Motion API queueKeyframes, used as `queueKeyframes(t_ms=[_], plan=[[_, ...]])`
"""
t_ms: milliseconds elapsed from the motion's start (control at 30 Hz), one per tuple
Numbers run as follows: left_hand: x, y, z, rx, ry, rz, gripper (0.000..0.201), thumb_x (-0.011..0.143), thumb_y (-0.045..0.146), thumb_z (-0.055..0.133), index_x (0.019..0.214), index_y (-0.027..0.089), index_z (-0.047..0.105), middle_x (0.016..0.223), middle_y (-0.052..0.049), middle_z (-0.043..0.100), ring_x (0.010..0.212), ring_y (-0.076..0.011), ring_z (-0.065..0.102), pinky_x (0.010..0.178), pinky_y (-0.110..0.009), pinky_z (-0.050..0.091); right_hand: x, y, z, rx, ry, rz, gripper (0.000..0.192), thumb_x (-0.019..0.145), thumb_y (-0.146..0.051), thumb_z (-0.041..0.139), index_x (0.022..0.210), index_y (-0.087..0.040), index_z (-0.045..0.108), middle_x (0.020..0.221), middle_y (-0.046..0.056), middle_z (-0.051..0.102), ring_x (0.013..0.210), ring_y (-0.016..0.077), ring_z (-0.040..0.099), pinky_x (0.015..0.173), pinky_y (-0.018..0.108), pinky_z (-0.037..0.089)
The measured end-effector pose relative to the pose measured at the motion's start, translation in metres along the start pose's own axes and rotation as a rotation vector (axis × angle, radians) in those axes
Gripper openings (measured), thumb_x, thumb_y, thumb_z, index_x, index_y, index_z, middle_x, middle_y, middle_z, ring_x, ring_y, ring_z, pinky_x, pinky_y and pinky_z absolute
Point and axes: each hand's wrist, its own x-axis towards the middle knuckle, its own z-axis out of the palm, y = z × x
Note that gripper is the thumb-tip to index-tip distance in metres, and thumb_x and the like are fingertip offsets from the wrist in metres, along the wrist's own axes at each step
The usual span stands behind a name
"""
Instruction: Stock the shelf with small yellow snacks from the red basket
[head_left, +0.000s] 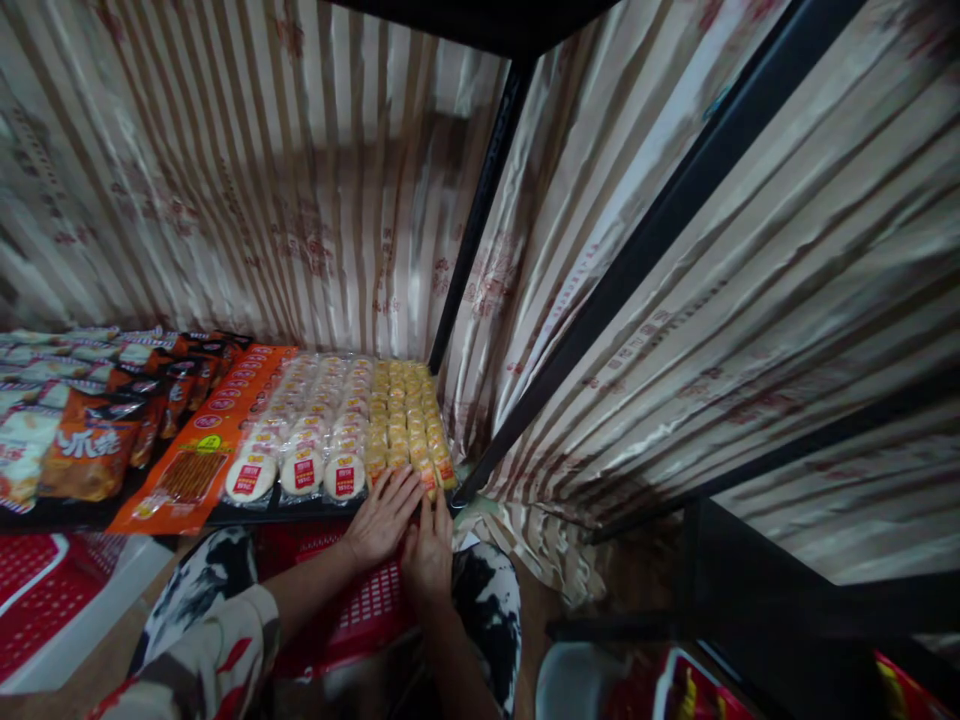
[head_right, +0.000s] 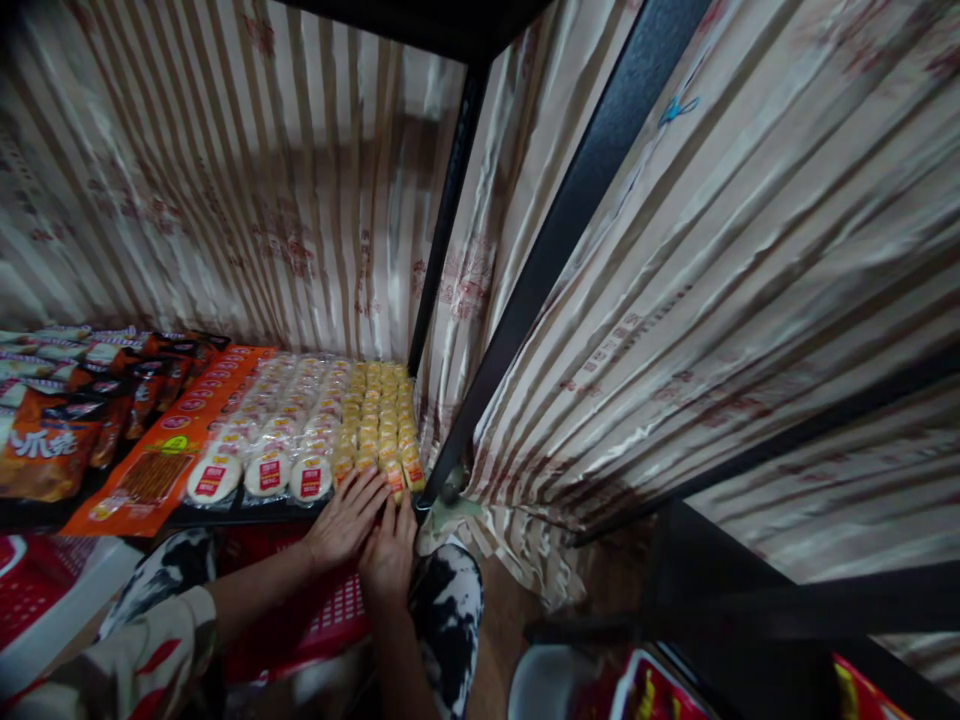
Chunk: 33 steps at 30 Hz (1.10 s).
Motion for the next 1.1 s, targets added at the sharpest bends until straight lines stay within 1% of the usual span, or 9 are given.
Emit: queueKeyframes(t_ms=[67, 133, 233, 367, 533, 667, 767, 933, 1100], plan=[[-0.006, 0.001, 0.001, -0.008, 0.018, -0.027, 0.051, 0.090, 0.030, 0.039, 0.138, 0.014, 0.035, 0.144, -0.010, 0.037, 0.138, -0.0267, 0.016, 0.111, -0.047, 0.008, -0.001, 0.001, -0.001, -0.023, -0.013, -0.008, 0.051, 0.084, -0.020, 0.040, 0.132, -0.004, 0.044, 0.142, 0.024, 0.031, 0.131, 0.0335, 0.030, 0.098, 0.050, 0.039], [-0.012, 0.001, 0.001, -0.018, 0.007, -0.022, 0.051, 0.089, 0.031, 0.040, 0.138, 0.016, 0.037, 0.143, -0.009, 0.039, 0.137, -0.0277, 0.018, 0.111, -0.048, 0.007, -0.002, 0.000, -0.002, -0.034, -0.017, -0.009, 0.050, 0.083, -0.019, 0.040, 0.131, -0.005, 0.045, 0.143, 0.023, 0.031, 0.131, 0.0335, 0.030, 0.098, 0.050, 0.039], [-0.016, 0.000, -0.005, -0.032, -0.040, 0.009, 0.049, 0.089, 0.029, 0.040, 0.137, 0.018, 0.038, 0.143, -0.006, 0.039, 0.137, -0.0282, 0.018, 0.111, -0.049, 0.008, -0.002, -0.005, -0.005, -0.040, -0.032, 0.022, 0.050, 0.082, -0.018, 0.040, 0.130, -0.006, 0.047, 0.142, 0.023, 0.033, 0.126, 0.0330, 0.036, 0.097, 0.049, 0.040], [-0.012, -0.002, -0.014, -0.043, -0.081, 0.012, 0.049, 0.090, 0.024, 0.038, 0.139, 0.018, 0.035, 0.145, -0.004, 0.036, 0.137, -0.0268, 0.018, 0.111, -0.049, 0.011, 0.003, -0.014, -0.011, -0.018, -0.046, 0.086, 0.049, 0.082, -0.017, 0.038, 0.129, -0.005, 0.048, 0.139, 0.023, 0.037, 0.121, 0.0315, 0.041, 0.095, 0.047, 0.041], [-0.004, -0.003, -0.019, -0.058, -0.088, -0.001, 0.050, 0.090, 0.022, 0.037, 0.139, 0.015, 0.033, 0.146, -0.004, 0.034, 0.138, -0.0262, 0.017, 0.110, -0.048, 0.014, 0.012, -0.020, -0.014, 0.057, -0.060, 0.095, 0.050, 0.082, -0.015, 0.036, 0.129, -0.002, 0.047, 0.135, 0.022, 0.043, 0.120, 0.0282, 0.044, 0.095, 0.043, 0.042], [-0.002, -0.004, -0.021, -0.068, -0.097, -0.007, 0.049, 0.090, 0.023, 0.037, 0.138, 0.014, 0.035, 0.146, -0.004, 0.034, 0.138, -0.0257, 0.017, 0.111, -0.047, 0.014, 0.014, -0.019, -0.015, 0.080, -0.059, 0.100, 0.051, 0.080, -0.012, 0.035, 0.128, -0.002, 0.048, 0.135, 0.020, 0.044, 0.119, 0.0267, 0.045, 0.098, 0.042, 0.041], [-0.003, -0.004, -0.020, -0.073, -0.083, 0.004, 0.049, 0.089, 0.021, 0.038, 0.137, 0.013, 0.036, 0.147, -0.006, 0.033, 0.139, -0.0251, 0.015, 0.112, -0.047, 0.013, 0.012, -0.018, -0.015, 0.093, -0.058, 0.107, 0.050, 0.080, -0.012, 0.035, 0.126, -0.002, 0.050, 0.135, 0.021, 0.042, 0.118, 0.0262, 0.046, 0.097, 0.041, 0.041], [-0.005, -0.004, -0.016, -0.097, -0.091, 0.019, 0.050, 0.088, 0.019, 0.038, 0.138, 0.012, 0.036, 0.145, -0.008, 0.035, 0.139, -0.0244, 0.016, 0.111, -0.048, 0.016, 0.008, -0.015, -0.013, 0.130, -0.026, 0.114, 0.050, 0.080, -0.010, 0.034, 0.127, -0.009, 0.051, 0.136, 0.018, 0.042, 0.118, 0.0239, 0.047, 0.096, 0.041, 0.043], [-0.004, -0.003, -0.018, -0.102, -0.097, 0.014, 0.050, 0.088, 0.018, 0.037, 0.138, 0.012, 0.034, 0.146, -0.008, 0.033, 0.139, -0.0241, 0.016, 0.112, -0.049, 0.016, 0.008, -0.013, -0.011, 0.123, -0.029, 0.117, 0.050, 0.081, -0.012, 0.034, 0.129, -0.009, 0.050, 0.137, 0.016, 0.042, 0.120, 0.0260, 0.044, 0.097, 0.044, 0.041]])
